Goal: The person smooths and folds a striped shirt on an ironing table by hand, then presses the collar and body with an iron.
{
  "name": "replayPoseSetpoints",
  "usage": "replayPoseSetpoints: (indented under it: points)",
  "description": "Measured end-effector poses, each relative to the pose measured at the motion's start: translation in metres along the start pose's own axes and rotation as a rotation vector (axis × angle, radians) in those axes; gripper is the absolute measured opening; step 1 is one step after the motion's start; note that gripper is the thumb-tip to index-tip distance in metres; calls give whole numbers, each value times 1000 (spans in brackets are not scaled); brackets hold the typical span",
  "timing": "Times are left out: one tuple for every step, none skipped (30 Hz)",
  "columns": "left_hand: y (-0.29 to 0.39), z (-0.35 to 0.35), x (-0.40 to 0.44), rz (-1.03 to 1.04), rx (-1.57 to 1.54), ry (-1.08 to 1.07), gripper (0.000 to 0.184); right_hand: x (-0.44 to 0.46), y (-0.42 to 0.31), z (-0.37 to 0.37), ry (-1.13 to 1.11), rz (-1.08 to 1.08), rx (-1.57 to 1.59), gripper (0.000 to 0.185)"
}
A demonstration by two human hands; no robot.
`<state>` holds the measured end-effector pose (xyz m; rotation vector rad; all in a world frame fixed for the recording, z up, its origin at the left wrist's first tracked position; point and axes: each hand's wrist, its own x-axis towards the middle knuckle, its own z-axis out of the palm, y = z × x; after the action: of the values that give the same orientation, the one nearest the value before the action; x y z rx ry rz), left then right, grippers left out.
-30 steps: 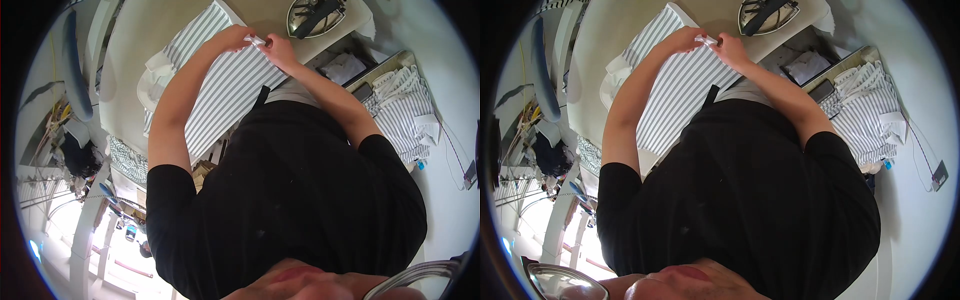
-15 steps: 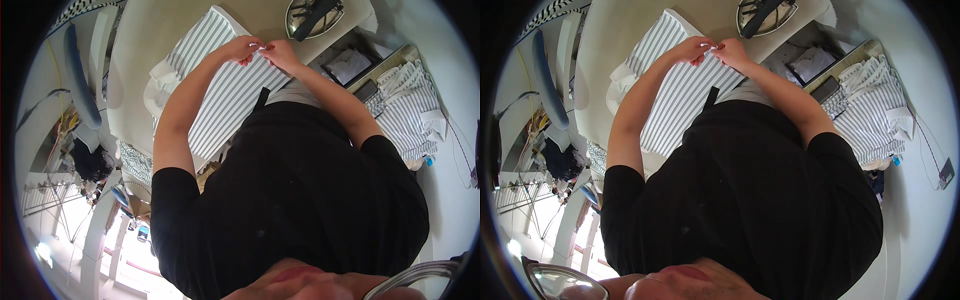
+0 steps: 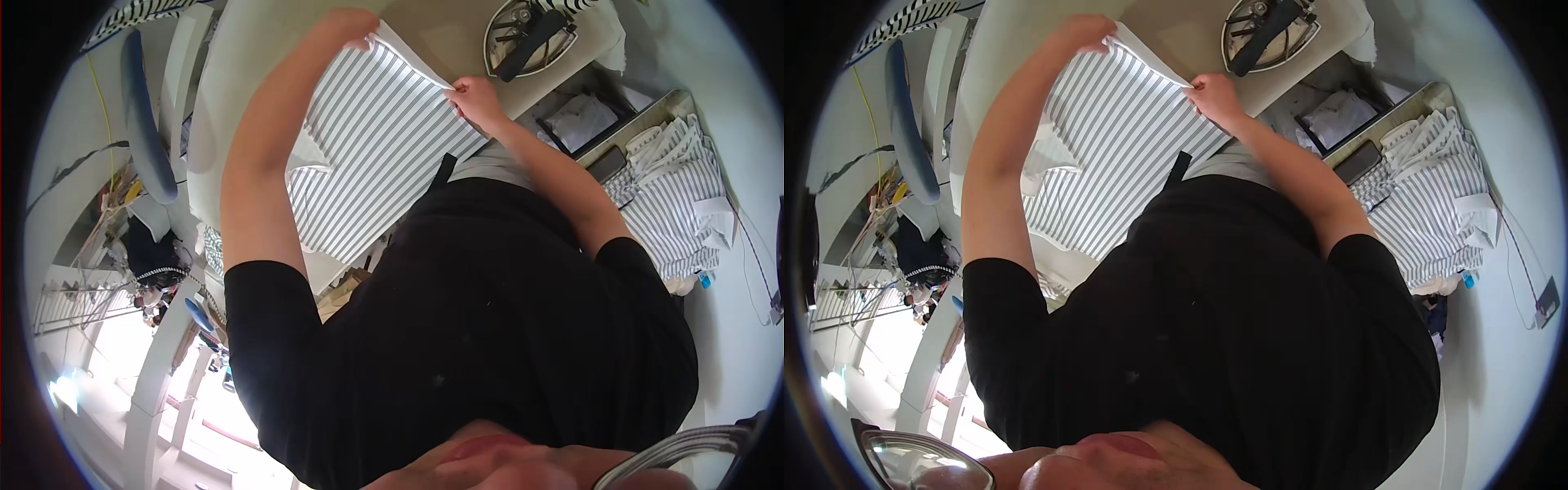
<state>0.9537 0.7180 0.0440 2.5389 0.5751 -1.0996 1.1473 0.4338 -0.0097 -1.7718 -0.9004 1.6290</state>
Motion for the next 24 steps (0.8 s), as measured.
replayPoseSetpoints:
  points:
    - [-4, -5, 2, 0, 6, 0, 31, -1, -1, 1, 5, 12, 14, 22]
    - [-7, -10, 4, -13, 7, -12, 33, -1, -2, 1, 11, 24, 27, 21]
    - [-9, -15, 6, -25, 6, -24, 35, -3, -3, 1, 16, 37, 40, 21]
    - [-11, -18, 7, -37, 4, -36, 37, -4, -4, 1, 18, 35, 42, 21]
    - [-13, -22, 9, -49, 2, -48, 38, -6, -5, 1, 30, 29, 41, 20]
    - [-14, -25, 12, -61, 1, -60, 40, -8, -7, 2, 42, 23, 41, 20]
    - [-14, -28, 14, -71, 0, -73, 42, -8, -8, 2, 56, 18, 41, 19]
    - [-14, -30, 16, -79, -2, -86, 44, -9, -10, 2, 60, 20, 45, 19]
    - [-14, -26, 18, -74, 1, -88, 44, -10, -10, 3, 105, 18, 27, 19]
    - [-13, -18, 16, -107, -84, -4, 44, -10, -10, 3, 147, 17, 8, 20]
    - [-10, -8, 13, -142, -170, 80, 44, -11, -8, 4, 188, 16, -13, 20]
    - [-7, 3, 11, -176, -257, 163, 45, -10, -4, 5, 187, 20, -12, 20]
    - [-2, 13, 8, -176, -259, 160, 45, -7, 1, 5, 216, 1, -30, 20]
    - [5, 22, 2, -207, -336, 325, 45, -3, 8, 6, 244, -20, -48, 21]
    - [15, 32, -5, -237, -411, 492, 45, -2, 11, 7, 273, -41, -67, 21]
    - [25, 43, -13, -267, -485, 661, 45, -3, 9, 7, 272, -41, -68, 21]
    - [42, 56, -19, -278, -380, 705, 48, -4, 8, 6, 257, -27, -53, 22]
    - [62, 75, -25, -288, -275, 748, 51, -6, 5, 5, 241, -12, -39, 22]
    - [92, 93, -34, -271, -312, 783, 55, -7, 2, 3, 227, 3, -26, 23]
    - [127, 106, -43, -255, -351, 820, 59, -10, -1, 3, 229, 3, -30, 23]
    - [161, 115, -49, -228, -377, 854, 62, -14, -6, 3, 225, 4, -38, 24]
    - [190, 121, -53, -205, -405, 889, 65, -17, -10, 3, 219, 5, -50, 25]
    - [212, 128, -52, -214, -416, 897, 65, -19, -15, 3, 211, 4, -65, 26]
    - [232, 135, -50, -248, -463, 903, 70, -18, -19, 3, 204, 3, -81, 26]
